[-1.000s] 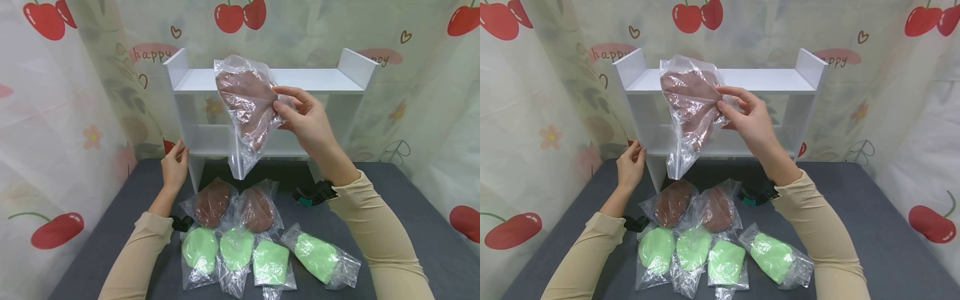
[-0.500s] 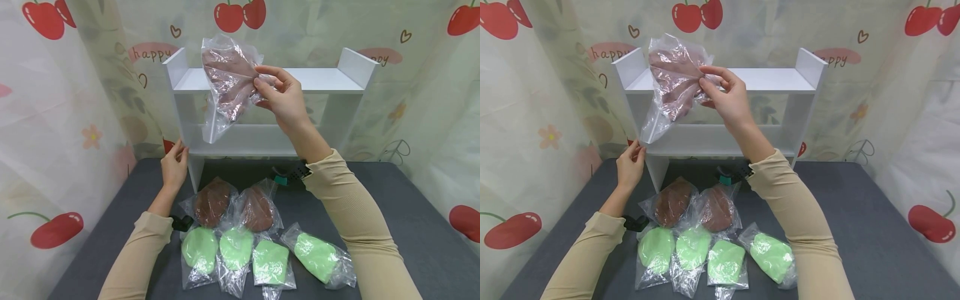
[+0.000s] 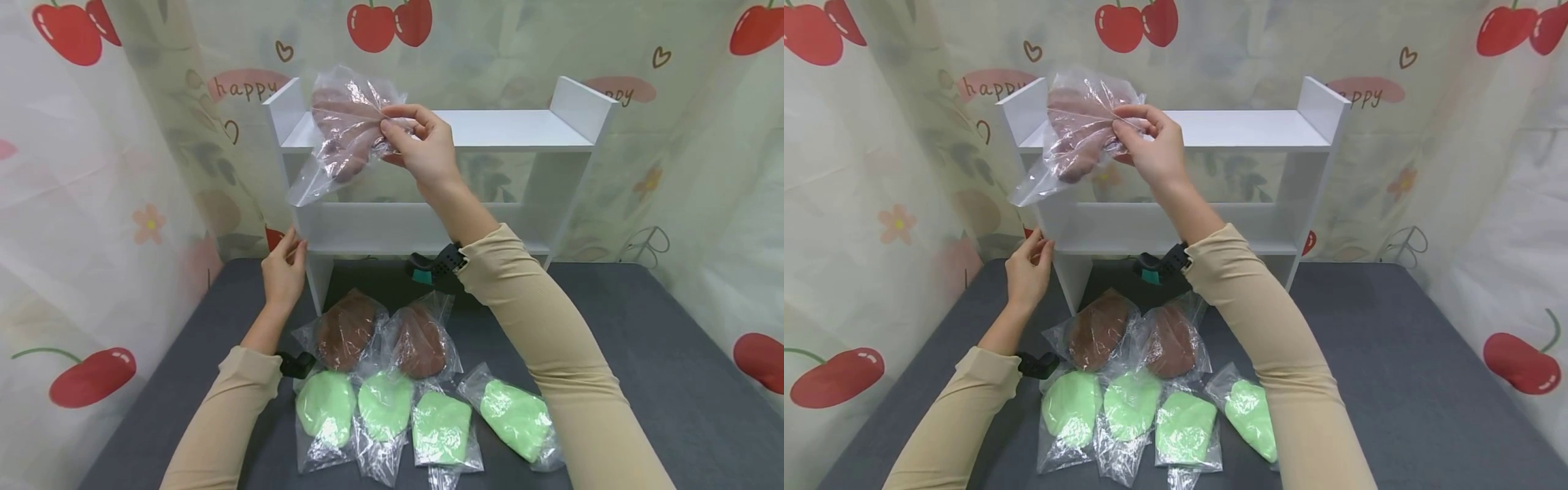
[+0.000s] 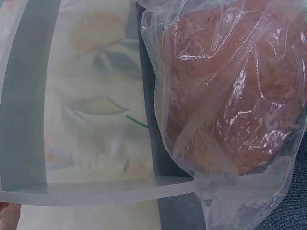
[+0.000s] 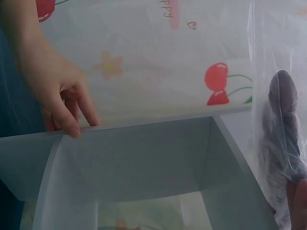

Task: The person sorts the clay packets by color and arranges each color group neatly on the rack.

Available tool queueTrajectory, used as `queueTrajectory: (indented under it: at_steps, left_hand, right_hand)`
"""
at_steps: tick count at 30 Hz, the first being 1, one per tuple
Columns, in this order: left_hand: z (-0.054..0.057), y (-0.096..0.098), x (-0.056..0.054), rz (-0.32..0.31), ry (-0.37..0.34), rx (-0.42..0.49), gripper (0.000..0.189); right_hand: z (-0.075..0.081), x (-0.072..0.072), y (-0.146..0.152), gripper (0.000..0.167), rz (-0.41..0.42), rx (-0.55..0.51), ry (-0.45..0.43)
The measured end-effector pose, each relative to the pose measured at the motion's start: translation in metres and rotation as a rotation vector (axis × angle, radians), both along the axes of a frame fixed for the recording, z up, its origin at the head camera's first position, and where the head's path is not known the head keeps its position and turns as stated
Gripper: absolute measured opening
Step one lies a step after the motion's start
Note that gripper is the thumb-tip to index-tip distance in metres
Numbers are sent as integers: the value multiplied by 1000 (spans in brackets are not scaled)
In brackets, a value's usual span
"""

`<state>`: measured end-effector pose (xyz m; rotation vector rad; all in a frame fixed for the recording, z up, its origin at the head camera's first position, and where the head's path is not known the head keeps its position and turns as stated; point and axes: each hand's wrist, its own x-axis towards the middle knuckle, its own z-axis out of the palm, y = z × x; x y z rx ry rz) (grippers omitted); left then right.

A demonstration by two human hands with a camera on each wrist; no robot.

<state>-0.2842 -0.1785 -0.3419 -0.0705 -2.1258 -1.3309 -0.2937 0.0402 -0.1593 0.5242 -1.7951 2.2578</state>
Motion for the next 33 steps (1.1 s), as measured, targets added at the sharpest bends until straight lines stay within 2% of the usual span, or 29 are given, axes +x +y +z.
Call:
queueTrajectory:
  at_steps: [6,14,18,23,26,33]
  left_hand:
    - [-2,-1,0,-7,-5,-9,43]
    - [-3,0,1,-5,30,-20,43]
    - [-2,1,1,3,33,-20,43]
    - [-3,0,0,2,19,-16,43]
    - [-4,-1,0,-1,14,-10,43]
    - [-4,-1,-2,0,23,-6,42]
  right_hand:
    - [2,-2,-12,24,3,52,-32]
    - [8,-5,-21,30,15,83,-78]
    - [10,-8,-23,42,67,117,-98]
    - [10,-10,-23,57,123,210,-71]
    - [10,-10,-25,57,101,214,-60]
    - [9,-8,-34,53,-41,198,-17]
